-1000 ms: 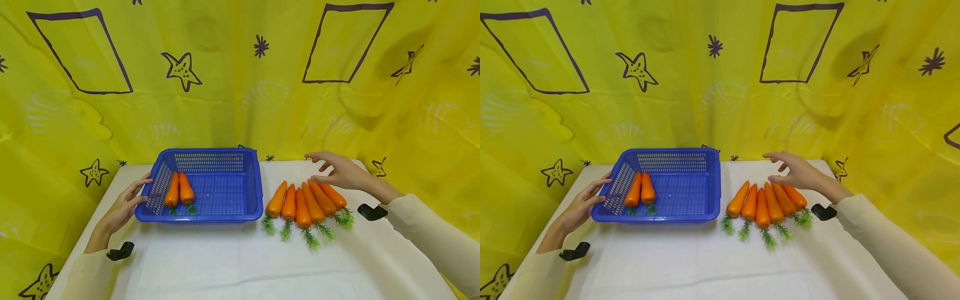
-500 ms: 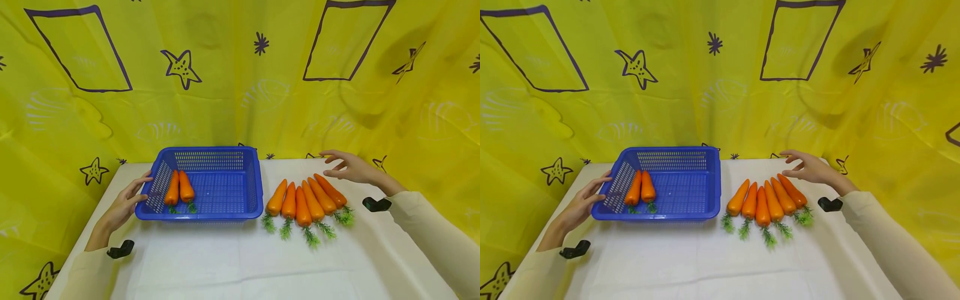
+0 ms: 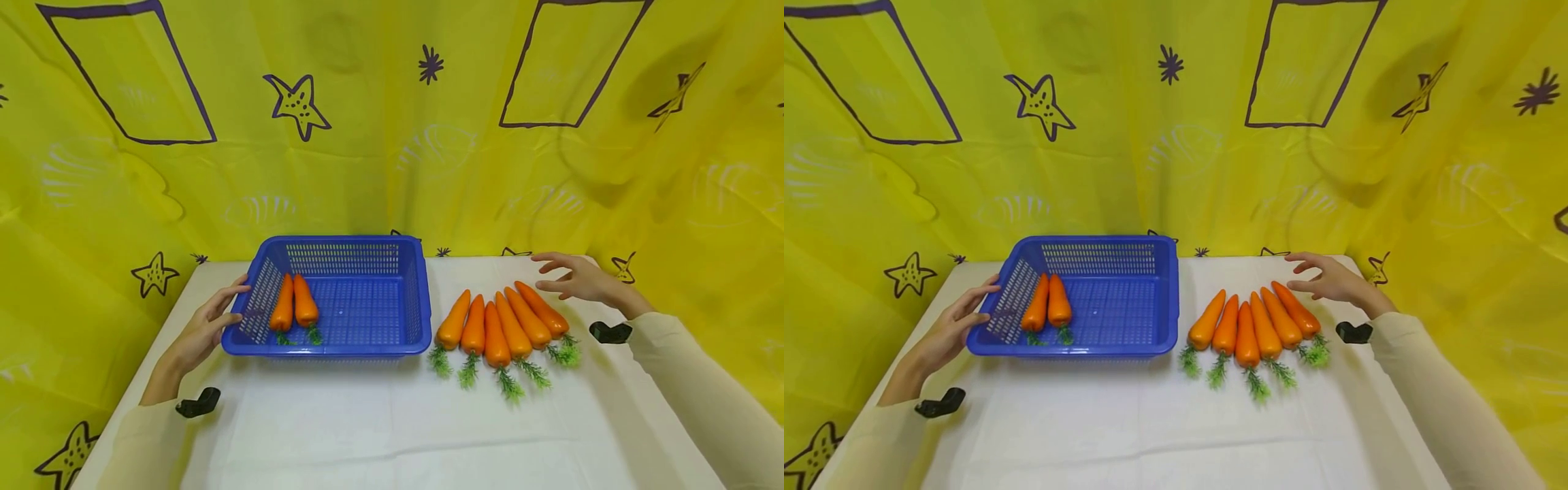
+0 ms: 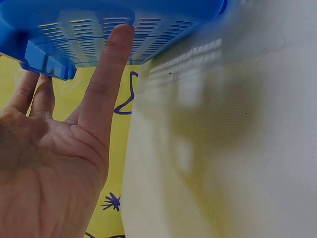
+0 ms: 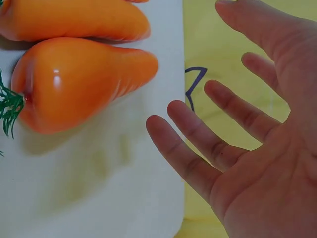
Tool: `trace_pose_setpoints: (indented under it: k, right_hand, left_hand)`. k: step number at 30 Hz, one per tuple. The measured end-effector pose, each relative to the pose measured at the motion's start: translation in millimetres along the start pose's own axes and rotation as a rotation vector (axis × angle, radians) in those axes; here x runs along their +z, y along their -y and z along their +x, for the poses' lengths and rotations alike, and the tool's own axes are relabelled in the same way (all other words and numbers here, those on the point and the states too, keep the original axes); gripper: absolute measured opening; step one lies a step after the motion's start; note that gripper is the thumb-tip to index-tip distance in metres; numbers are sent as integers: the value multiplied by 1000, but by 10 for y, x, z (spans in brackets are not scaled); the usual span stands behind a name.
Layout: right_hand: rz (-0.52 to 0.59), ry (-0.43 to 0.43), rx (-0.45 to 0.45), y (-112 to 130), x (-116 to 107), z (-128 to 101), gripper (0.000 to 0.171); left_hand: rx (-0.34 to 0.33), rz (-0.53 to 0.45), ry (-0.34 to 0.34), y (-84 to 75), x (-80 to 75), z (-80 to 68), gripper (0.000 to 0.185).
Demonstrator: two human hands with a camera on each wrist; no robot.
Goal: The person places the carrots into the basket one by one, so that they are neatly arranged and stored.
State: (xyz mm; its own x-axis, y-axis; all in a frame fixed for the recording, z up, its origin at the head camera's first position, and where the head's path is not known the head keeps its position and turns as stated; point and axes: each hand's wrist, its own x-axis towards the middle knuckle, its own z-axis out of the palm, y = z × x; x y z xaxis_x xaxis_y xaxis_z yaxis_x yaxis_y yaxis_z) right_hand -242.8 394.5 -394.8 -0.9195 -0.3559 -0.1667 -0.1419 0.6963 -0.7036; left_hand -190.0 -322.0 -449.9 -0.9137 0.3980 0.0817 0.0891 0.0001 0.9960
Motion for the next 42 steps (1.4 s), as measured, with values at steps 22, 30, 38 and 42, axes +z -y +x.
trace_pose_setpoints:
  k: [22, 30, 38, 42]
  right_hand:
    - [97, 260, 129, -230, 115, -28, 66]
    - [109, 274, 154, -243, 142, -29, 67]
    - [97, 260, 151, -264, 168, -30, 69]
    - [103, 256, 148, -294, 166, -28, 70]
  left_hand:
    - [1, -17, 3, -27, 14, 2, 51]
    - [11, -16, 6, -42, 22, -11, 50]
    - [8, -24, 6, -51, 35, -16, 50]
    - [10, -35, 8, -49, 38, -17, 49]
